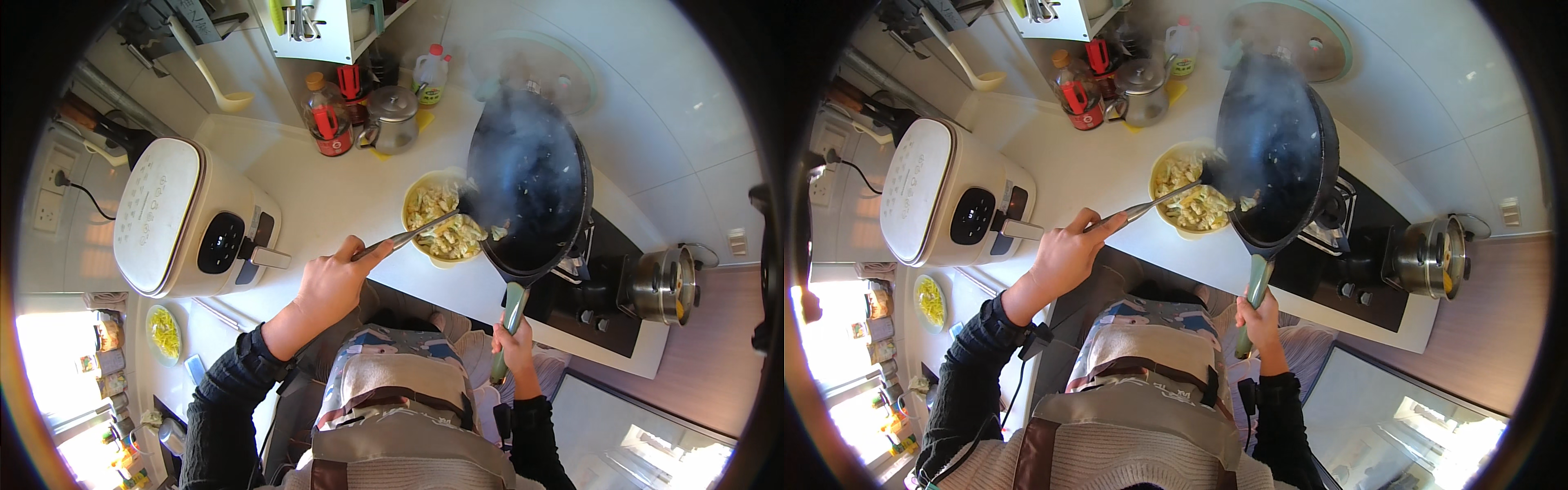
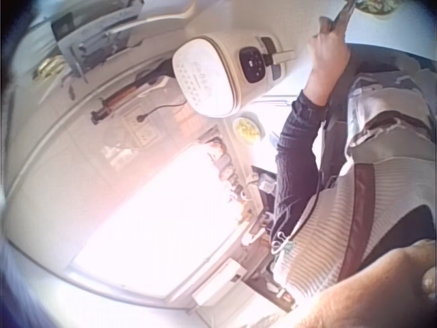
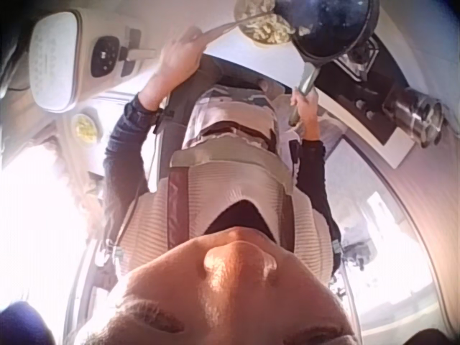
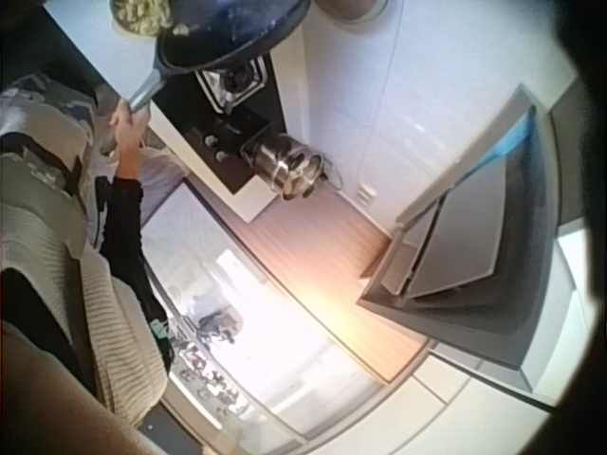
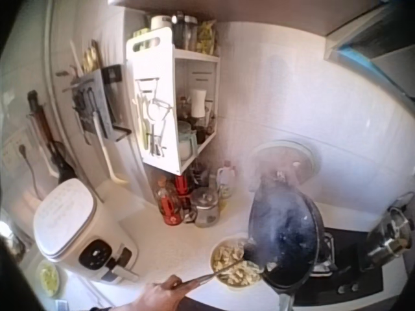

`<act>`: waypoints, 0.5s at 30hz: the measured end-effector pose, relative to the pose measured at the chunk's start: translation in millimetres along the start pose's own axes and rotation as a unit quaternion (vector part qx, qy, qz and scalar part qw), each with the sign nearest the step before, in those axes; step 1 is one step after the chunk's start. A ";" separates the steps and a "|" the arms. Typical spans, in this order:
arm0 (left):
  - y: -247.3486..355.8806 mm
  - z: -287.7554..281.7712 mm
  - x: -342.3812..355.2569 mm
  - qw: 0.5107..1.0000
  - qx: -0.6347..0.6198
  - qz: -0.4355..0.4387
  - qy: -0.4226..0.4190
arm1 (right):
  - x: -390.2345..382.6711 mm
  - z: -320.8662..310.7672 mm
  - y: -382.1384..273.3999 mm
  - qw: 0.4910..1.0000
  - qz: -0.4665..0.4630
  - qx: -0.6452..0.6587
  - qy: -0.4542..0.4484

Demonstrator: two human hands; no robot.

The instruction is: The person stir-fries noodles in a pan, adds seasoning, transfers the cooked noodles into a bowl, then rinses and scrubs the pan in the sink.

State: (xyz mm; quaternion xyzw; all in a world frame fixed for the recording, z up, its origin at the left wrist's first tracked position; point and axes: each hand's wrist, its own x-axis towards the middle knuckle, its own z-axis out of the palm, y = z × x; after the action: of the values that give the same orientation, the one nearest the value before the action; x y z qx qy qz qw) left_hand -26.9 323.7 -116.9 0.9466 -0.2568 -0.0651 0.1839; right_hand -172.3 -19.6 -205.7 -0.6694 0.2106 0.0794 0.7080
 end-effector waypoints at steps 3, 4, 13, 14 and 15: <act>-4.8 9.2 -4.5 1.000 0.004 -0.014 -0.004 | 2.0 -1.5 2.5 1.000 0.003 0.010 0.010; -5.9 11.9 -4.4 0.999 0.009 -0.028 -0.016 | 2.4 -2.3 2.8 1.000 -0.003 0.006 0.008; 5.6 -7.5 -1.4 0.989 -0.146 -0.017 0.016 | -1.4 -9.1 -3.5 1.000 -0.015 -0.010 0.004; 6.1 -8.6 6.8 0.983 -0.186 0.009 0.008 | -2.2 -8.7 -5.1 1.000 -0.016 -0.013 0.005; 5.1 -7.5 21.7 0.975 -0.220 0.027 -0.004 | -2.4 -8.1 -6.6 1.000 -0.018 -0.015 0.006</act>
State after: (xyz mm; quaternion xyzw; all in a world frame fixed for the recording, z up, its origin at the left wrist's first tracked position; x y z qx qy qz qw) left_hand -8.9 310.9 -108.7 0.8755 -0.2626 -0.1190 0.3879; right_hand -173.4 -27.8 -198.8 -0.6840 0.2018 0.0662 0.6979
